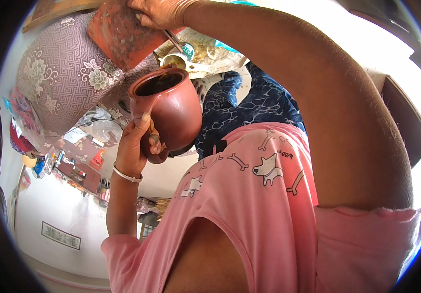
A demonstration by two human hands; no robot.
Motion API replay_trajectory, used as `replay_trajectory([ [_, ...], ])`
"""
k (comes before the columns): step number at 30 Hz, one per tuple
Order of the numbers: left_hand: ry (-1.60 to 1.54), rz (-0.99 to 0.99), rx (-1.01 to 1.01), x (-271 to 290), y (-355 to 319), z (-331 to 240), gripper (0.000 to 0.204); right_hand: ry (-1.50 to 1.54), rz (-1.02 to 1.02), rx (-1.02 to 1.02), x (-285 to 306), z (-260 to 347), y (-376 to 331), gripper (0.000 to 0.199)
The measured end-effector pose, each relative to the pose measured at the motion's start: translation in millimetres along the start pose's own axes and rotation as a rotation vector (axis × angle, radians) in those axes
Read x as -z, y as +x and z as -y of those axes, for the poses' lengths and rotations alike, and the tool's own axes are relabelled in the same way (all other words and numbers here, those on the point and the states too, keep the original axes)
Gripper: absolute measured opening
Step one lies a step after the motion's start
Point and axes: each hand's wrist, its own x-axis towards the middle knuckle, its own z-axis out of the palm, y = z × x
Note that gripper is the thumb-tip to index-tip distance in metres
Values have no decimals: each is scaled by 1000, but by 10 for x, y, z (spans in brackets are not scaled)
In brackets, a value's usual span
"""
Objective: The person walks to an outdoor area, rinses a small jar with water from buckets, and washes their hands in a basin. They then enter a room, place the jar on a table, and pour liquid from a brown pitcher into the jar using a strainer. Finally, they close the jar with a lid.
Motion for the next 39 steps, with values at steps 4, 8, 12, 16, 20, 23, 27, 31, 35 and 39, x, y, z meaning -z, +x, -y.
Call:
replay_trajectory([
  [4,-14,4,7,23,18,39,28,1,-34,45,-107,-35,14,49],
  [8,-16,52,4,72,38,74,27,-22,5,11,-37,-5,-2,49],
  [12,-35,54,-2,60,36,84,27,-42,4,56,-52,-35,4,50],
  [16,-48,68,-8,80,38,94,26,-29,-9,82,-51,-54,8,51],
  [20,-51,41,6,56,25,63,26,-28,-8,82,-76,-58,1,50],
  [23,-29,41,2,76,21,76,26,-7,3,80,-91,-62,19,50],
  [27,-46,61,6,87,22,76,26,49,13,52,-35,-72,27,49],
  [31,-63,61,4,113,33,103,26,35,-136,104,191,115,-18,47],
  [35,-66,63,12,163,37,133,27,369,-201,241,604,577,-294,43],
  [39,-1,68,11,154,44,98,28,591,29,42,550,977,-938,30],
])
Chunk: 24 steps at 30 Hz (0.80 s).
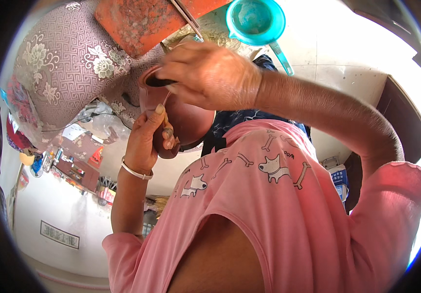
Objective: The person walks to an outdoor area, rinses a small jar with water from buckets, and washes their hands in a basin. They then enter a room, place the jar on a table, and pour liquid from a brown pitcher into the jar using a strainer. Finally, they close the jar with a lid.
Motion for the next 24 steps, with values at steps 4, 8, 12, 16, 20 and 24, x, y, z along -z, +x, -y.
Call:
replay_trajectory([
  [4,22,-16,2,5,-14,-21,28,141,-32,-476,-331,-140,-472,32],
  [8,20,-11,1,10,7,-16,27,418,118,-1016,-622,-428,-526,64],
  [12,34,-35,0,-1,1,-24,27,800,394,-1488,-654,-550,-174,63],
  [16,16,-35,9,-15,2,-32,27,998,594,-1448,-771,-721,-121,53],
  [20,19,-49,12,-41,23,-37,28,1051,631,-1477,-897,-816,-113,29],
  [24,72,2,9,19,33,-6,29,966,724,-1436,-909,-835,-77,22],
])
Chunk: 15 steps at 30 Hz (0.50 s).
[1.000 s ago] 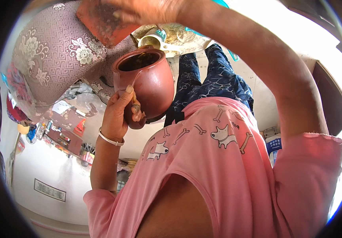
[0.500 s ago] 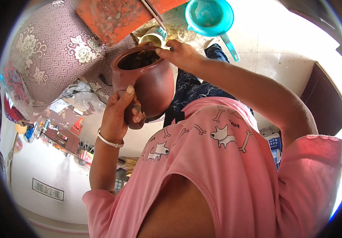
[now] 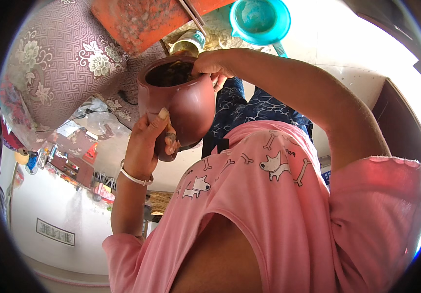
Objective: The person walks to an outdoor area, rinses a small jar with water from buckets, and washes their hands in a basin. They then enter a room, place the jar on a table, and pour liquid from a brown pitcher into the jar using a strainer. Finally, they close the jar with a lid.
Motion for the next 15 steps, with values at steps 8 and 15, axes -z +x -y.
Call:
replay_trajectory([
  [8,-135,121,-40,85,-125,90,29,-107,89,18,15,22,33,20],
  [15,171,151,-206,310,-279,530,25,-81,74,66,5,-58,92,21],
])
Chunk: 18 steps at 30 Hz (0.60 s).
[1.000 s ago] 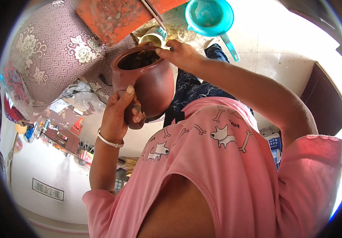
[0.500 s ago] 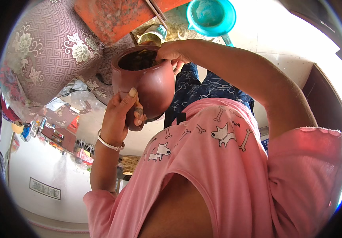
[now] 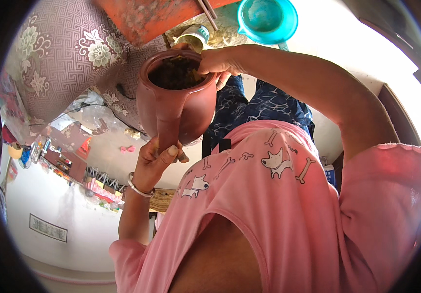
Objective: The person walks to an outdoor area, rinses a small jar with water from buckets, and washes their hands in a basin. They then enter a room, place the jar on a table, and pour liquid from a brown pitcher into the jar using a strainer. Finally, they close the jar with a lid.
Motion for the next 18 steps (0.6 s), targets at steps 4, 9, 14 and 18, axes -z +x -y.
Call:
replay_trajectory([
  [4,-64,-21,-62,-29,-15,41,24,21,68,-11,34,-63,102,22],
  [9,-48,-98,-79,22,16,52,29,17,67,-35,26,-46,84,23],
  [14,-47,-147,-100,-39,51,13,26,-28,21,-12,75,-49,30,33],
  [18,-65,-176,-123,-48,76,-8,25,186,-105,4,137,-166,-140,44],
])
